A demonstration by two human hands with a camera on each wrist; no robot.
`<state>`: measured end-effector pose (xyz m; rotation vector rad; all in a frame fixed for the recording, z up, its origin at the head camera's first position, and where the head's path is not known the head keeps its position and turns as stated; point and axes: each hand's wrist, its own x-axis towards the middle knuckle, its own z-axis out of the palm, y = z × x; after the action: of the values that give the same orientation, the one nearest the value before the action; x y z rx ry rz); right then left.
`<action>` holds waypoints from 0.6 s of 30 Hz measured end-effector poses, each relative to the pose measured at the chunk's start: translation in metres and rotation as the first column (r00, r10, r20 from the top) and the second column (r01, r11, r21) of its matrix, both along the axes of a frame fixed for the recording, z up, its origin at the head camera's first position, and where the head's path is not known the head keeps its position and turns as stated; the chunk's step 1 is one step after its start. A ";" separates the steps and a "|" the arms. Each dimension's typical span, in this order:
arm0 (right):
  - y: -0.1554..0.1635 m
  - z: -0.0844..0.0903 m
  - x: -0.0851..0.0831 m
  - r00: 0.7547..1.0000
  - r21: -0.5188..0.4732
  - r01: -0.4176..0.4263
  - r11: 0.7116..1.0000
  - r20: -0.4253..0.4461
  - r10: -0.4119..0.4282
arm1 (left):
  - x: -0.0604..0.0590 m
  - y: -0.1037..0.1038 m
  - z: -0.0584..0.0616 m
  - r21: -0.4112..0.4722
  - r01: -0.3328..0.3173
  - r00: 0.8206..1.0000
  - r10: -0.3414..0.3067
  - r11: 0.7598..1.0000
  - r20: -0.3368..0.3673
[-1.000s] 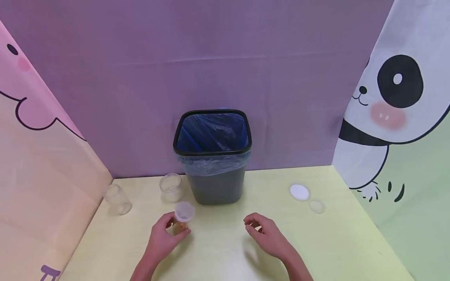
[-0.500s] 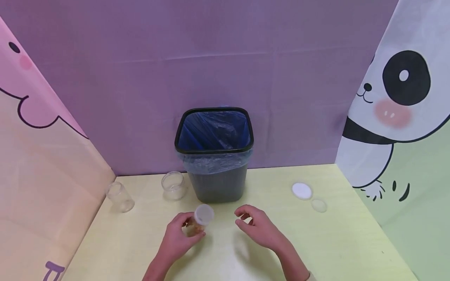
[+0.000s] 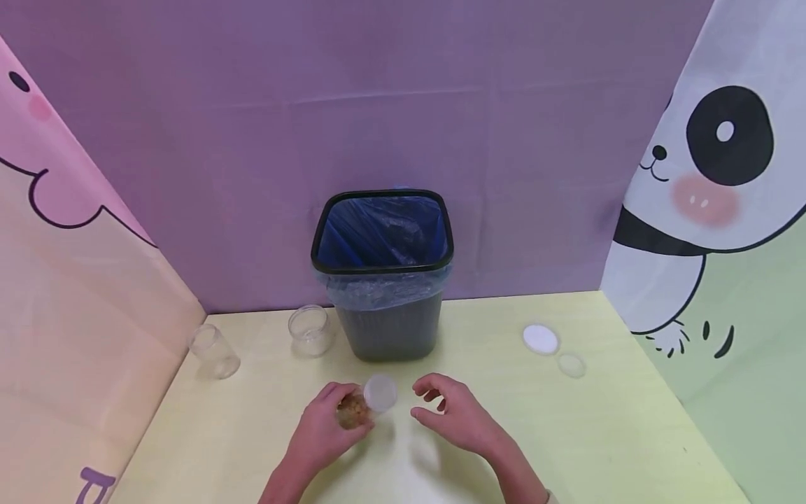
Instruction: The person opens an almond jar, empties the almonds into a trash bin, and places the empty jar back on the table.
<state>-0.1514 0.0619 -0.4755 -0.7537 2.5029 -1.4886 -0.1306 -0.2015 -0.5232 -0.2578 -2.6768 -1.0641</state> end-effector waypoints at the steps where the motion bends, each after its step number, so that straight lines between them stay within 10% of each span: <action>1: -0.001 -0.001 0.001 1.000 0.001 -0.002 1.000 0.003 0.002 | 0.000 0.000 -0.001 0.000 0.001 1.000 -0.001 1.000 0.004; 18: -0.015 -0.006 0.005 0.999 0.019 -0.018 1.000 -0.042 0.019 | 0.006 0.000 -0.016 0.018 0.062 0.998 -0.062 0.998 0.018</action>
<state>-0.1465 0.0473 -0.4814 -0.8119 2.5290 -1.4568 -0.1243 -0.2011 -0.5390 -0.3316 -2.6903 -1.1129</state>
